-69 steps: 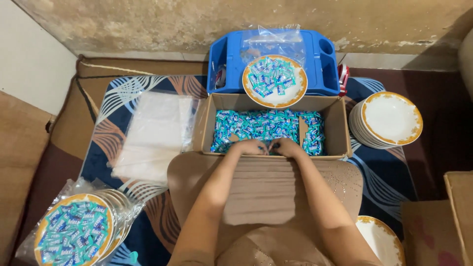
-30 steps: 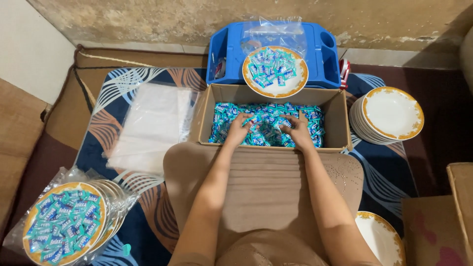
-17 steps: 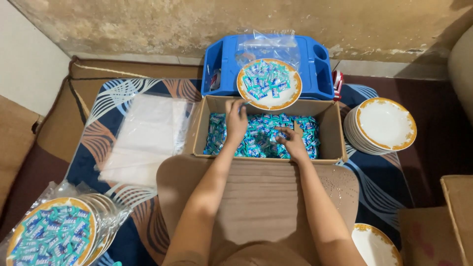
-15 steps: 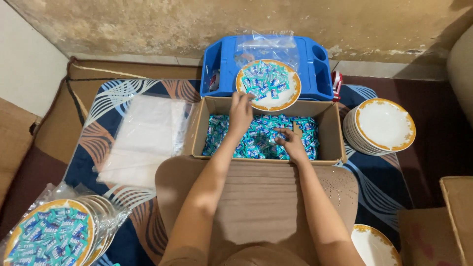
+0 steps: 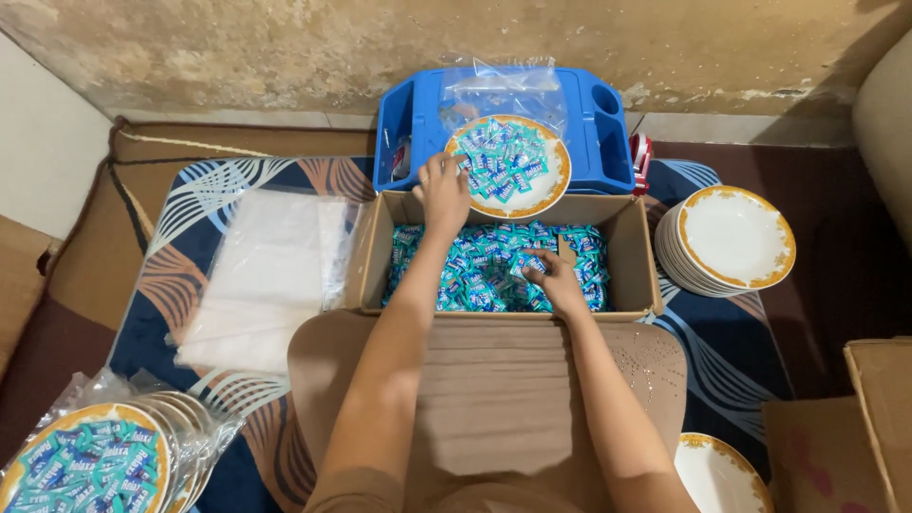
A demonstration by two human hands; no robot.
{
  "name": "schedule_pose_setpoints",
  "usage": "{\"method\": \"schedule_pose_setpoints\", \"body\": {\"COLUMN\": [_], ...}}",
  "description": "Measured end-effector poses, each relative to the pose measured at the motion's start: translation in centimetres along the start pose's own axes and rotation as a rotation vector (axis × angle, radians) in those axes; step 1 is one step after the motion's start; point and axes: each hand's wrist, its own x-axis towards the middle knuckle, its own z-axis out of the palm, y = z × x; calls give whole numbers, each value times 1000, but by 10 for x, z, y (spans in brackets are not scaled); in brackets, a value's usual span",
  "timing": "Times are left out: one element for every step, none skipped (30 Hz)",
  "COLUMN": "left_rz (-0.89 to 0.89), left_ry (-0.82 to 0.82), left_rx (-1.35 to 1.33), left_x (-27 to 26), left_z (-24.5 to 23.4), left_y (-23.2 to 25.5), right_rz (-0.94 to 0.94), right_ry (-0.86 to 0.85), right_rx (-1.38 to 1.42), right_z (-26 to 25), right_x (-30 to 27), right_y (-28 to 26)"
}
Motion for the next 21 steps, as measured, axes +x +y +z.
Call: {"method": "schedule_pose_setpoints", "body": {"left_rz": [1, -68, -138, -139, -179, -219, -221, -232, -243, -244, -253, -258, -258, -286, -315, -319, -278, -230, -229, -200, -169], "left_ry": [0, 68, 137, 136, 128, 120, 119, -1, -121, -121, -291, -460, -460, -618, -778, -777, -875, -971, -971, -1070, -1169], "left_rx": [1, -73, -146, -142, -150, -160, -158, -102, -47, -46, 76, 198, 198, 223, 248, 248, 243, 237, 237, 232, 226], "left_x": [-5, -10, -16, -24, -32, -40, -48, -57, -65, -73, -82, -89, -90, -93, -96, -98, -99, -98, -102, -105, -108], "left_z": [0, 0, 0, 2, 3, 5, 5, 5, 5, 25, 45, 65, 82, 98, 114, 105, 95, 87, 90, 94, 97], "left_y": [-5, -12, -18, -27, -37, -46, -55, -65, -74, -103, -131, -158, -176, -193, -211, -198, -185, -171, -170, -170, -169], "right_rz": [-1, 5, 12, 13, -3, -18, -16, -24, -31, -30, -35, -40, -41, -41, -41, -40, -48, -58, -59, -61, -63], "right_ry": [0, 13, 26, 24, 24, 25, 24, 19, 15, 14, 12, 12, 12, 7, 1, -2, 21, 47, 47, 73, 98], "right_rx": [1, 39, 76, 79, 102, 124, 125, 119, 112, 112, 98, 84, 83, 66, 48, 47, 33, 20, 20, 25, 29], "right_z": [-1, -1, -1, 0, 0, 0, -1, -1, -2, -1, 0, 1, 1, 1, 1, 1, 2, 1, 2, 3, 3], "right_x": [0, 0, -1, -2, -3, -5, -4, -3, -2, -3, -4, -5, -6, -8, -10, -9, -8, -6, -6, -7, -7], "right_y": [-1, -1, -2, -3, -4, -6, -4, -2, -1, -2, -4, -7, -9, -10, -11, -10, -9, -9, -9, -9, -10]}}
